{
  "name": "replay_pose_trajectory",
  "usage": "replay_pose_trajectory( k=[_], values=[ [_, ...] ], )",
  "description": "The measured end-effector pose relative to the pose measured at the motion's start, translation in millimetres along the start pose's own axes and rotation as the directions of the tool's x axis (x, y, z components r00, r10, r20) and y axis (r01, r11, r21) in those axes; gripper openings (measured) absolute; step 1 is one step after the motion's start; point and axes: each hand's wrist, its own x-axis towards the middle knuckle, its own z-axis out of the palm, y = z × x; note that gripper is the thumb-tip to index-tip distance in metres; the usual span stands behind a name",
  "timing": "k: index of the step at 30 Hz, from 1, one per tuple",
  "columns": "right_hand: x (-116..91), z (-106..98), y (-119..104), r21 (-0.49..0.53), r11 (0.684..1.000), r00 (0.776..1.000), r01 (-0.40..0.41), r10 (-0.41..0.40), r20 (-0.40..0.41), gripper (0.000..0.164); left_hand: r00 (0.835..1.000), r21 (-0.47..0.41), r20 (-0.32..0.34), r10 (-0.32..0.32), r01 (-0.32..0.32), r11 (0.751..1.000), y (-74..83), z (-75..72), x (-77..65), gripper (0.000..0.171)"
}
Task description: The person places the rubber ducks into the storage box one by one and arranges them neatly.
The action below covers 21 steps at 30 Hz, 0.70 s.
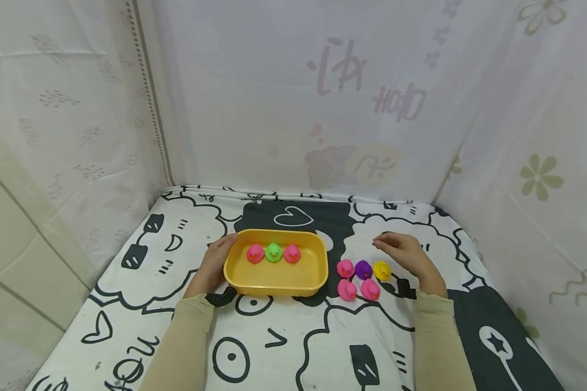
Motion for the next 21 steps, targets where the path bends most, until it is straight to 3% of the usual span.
replay_pose_trajectory(
  k=[4,10,21],
  values=[
    [0.1,-3.7,8.4,-0.057,0.997,0.998,-0.055,0.058,0.037,0.044,1.0,-0.005,0.0,0.006,-0.006,1.0,0.3,-0.3,-0.5,0.068],
    [-0.7,-6.4,13.7,-0.041,0.992,0.986,-0.119,0.123,0.113,0.044,1.0,0.003,-0.004,0.007,-0.007,1.0,0.2,-0.3,0.4,0.07],
    [-8.4,-9.5,13.3,-0.028,0.99,0.973,-0.138,0.14,0.184,0.039,1.0,0.018,-0.001,-0.006,0.006,1.0,0.2,-1.0,1.0,0.075]
  ],
)
